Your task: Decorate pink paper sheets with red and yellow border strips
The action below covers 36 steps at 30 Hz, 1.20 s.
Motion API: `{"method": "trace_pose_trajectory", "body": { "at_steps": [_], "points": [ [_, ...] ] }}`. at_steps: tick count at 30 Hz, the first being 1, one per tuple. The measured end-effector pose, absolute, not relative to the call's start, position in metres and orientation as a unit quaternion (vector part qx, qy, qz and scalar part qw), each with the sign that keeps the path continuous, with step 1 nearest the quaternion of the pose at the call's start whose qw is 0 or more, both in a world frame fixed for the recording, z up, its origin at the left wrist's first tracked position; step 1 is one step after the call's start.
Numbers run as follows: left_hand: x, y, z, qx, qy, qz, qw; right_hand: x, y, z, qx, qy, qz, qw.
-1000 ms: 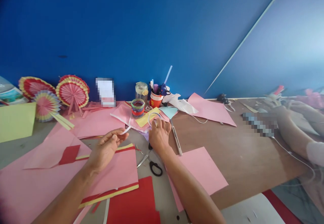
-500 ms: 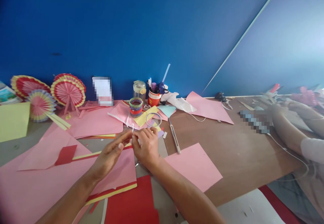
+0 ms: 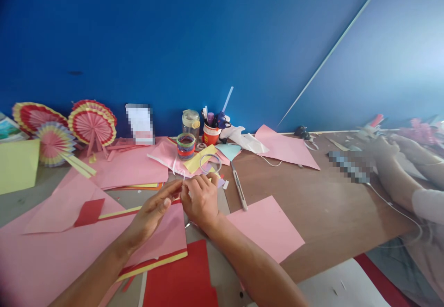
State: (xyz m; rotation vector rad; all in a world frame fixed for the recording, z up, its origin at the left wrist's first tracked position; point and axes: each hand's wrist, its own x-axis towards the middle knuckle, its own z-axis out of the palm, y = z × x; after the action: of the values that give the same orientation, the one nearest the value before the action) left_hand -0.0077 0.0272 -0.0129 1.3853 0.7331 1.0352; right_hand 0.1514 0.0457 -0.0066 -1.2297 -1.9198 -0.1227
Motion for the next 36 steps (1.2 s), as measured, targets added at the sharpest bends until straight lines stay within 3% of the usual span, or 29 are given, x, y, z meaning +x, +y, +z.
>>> {"method": "trace_pose_trajectory", "body": {
  "at_steps": [9,15,18,22,26,31,34,36],
  "points": [
    [-0.007,0.032,-0.017,0.481,0.308,0.471,0.672,0.151,0.048,-0.007,-0.469,-0.751,0.087,0.457],
    [-0.011,0.035,-0.016,0.416,0.357,0.500,0.670,0.169,0.054,0.000,-0.463,-0.684,0.218,0.520],
    [-0.014,0.036,-0.018,0.445,0.372,0.488,0.652,0.175,0.058,0.005,-0.417,-0.737,0.249,0.471],
    [-0.016,0.036,-0.016,0.527,0.411,0.460,0.585,0.171,0.056,0.008,-0.418,-0.785,0.209,0.407],
    [-0.013,0.035,-0.011,0.607,0.444,0.475,0.457,0.165,0.051,0.008,-0.432,-0.792,0.162,0.399],
    [-0.010,0.036,-0.012,0.644,0.432,0.506,0.376,0.165,0.048,0.008,-0.428,-0.769,0.167,0.445],
    [-0.019,0.044,-0.020,0.604,0.492,0.525,0.344,0.173,0.052,0.009,-0.429,-0.701,0.237,0.518],
    [-0.025,0.048,-0.027,0.645,0.551,0.471,0.240,0.178,0.057,0.008,-0.424,-0.636,0.317,0.562]
  ]
}}
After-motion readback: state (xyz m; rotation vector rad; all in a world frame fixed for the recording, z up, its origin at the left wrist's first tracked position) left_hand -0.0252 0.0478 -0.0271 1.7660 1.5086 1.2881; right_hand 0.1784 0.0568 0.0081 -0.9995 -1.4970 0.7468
